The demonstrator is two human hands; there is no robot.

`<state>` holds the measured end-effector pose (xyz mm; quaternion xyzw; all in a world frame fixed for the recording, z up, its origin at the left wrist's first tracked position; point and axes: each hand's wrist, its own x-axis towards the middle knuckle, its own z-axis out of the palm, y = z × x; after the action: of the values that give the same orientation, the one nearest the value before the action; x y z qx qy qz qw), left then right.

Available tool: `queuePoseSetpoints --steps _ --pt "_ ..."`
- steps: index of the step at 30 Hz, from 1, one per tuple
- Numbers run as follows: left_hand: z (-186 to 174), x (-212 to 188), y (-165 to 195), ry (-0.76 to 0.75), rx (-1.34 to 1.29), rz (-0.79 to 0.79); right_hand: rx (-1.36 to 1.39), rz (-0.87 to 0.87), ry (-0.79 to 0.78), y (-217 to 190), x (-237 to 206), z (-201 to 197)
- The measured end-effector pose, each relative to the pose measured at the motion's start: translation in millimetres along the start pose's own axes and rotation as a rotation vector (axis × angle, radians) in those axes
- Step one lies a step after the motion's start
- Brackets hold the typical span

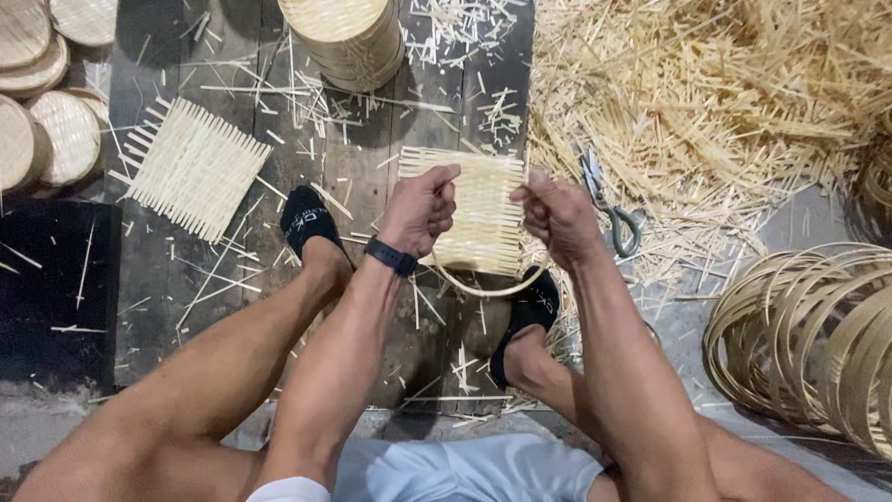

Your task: The person sits on the floor of a bamboo workshop and assembles round bamboo baskets. They fit a woven bamboo mat into a bent bamboo rim, press the mat edges into the rim, trim excess material with scissors, and tie the rim with a thin bamboo strip.

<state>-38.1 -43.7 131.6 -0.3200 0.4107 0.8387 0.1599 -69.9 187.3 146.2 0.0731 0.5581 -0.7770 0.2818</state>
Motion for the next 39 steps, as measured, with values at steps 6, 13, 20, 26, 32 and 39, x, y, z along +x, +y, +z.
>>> queuePoseSetpoints --steps 6,13,20,26,32,39 --pt "-42 39 -17 0.100 -0.092 0.159 -0.435 -0.102 0.229 26 20 -26" --pt "-97 92 -63 0.501 1.057 0.702 -0.817 -0.145 0.425 106 73 -34" --pt "-114 94 -66 0.491 1.070 0.502 -0.936 -0.198 0.483 124 72 -34" --pt "-118 100 -74 0.494 1.030 0.558 -0.928 -0.156 0.524 130 67 -38" --pt "-127 105 -78 0.531 1.040 0.508 -0.957 -0.245 0.524 144 67 -43" --pt "-130 103 -69 0.483 0.918 0.383 -1.011 -0.185 0.506 138 68 -39"
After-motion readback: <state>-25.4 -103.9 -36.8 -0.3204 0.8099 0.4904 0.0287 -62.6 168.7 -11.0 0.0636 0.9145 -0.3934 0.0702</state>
